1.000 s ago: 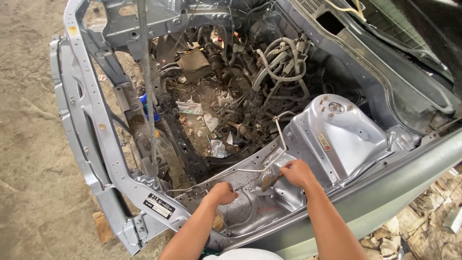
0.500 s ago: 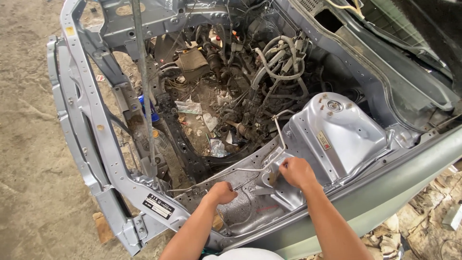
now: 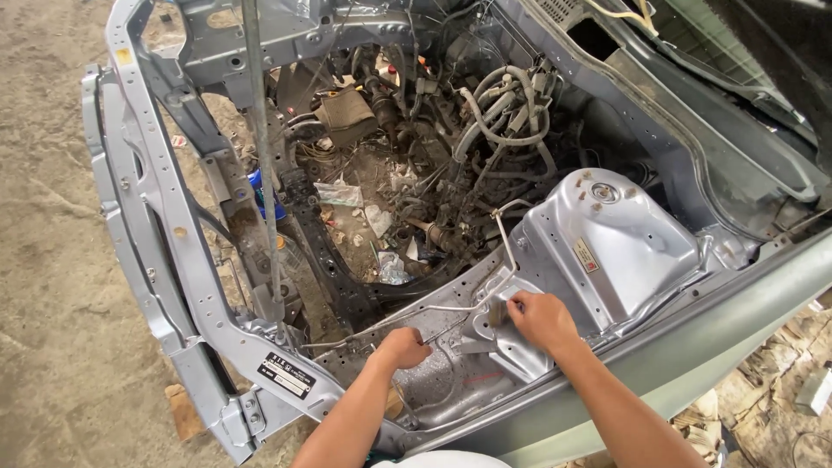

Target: Using a small hand brush to clean dust and dirt from the interior surfaces of a car's engine bay.

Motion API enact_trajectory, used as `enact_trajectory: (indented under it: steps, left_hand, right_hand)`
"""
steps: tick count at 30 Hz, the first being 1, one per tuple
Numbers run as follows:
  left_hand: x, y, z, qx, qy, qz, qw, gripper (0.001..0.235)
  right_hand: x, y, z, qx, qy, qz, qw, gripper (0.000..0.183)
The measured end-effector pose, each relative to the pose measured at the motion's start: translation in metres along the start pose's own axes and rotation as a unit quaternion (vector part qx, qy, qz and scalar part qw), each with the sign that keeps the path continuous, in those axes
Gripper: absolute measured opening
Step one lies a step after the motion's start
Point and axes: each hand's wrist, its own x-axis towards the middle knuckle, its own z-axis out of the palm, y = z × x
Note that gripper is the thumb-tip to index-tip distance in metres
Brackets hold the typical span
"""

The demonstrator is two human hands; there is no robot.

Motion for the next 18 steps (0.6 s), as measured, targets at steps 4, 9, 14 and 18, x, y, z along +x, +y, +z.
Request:
enact_trajectory:
  steps: [4, 9, 14, 18]
  left_hand:
    - [0.010, -0.009, 0.012, 0.011, 0.004, 0.004, 1.000, 0.051]
    - [0.005, -0.004, 0.004, 0.006, 0.009, 0.006, 1.000, 0.047]
    - [0.009, -0.007, 0.010, 0.012, 0.011, 0.007, 1.000, 0.048]
    - [0.007, -0.007, 0.012, 0.012, 0.010, 0.004, 1.000, 0.047]
  right_hand:
    - [0.007, 0.004, 0.031, 0.004, -0.046, -0.043, 0.998, 0.035]
    - [0.001, -0.014, 0.012, 0.038, -0.015, -0.016, 0.999, 0.032]
    - [-0.014, -0.028, -0.001, 0.109, -0.048, -0.029, 0.992, 0.029]
    - [-0.023, -0.041, -0.015, 0.198, -0.062, 0.005, 0.978, 0.028]
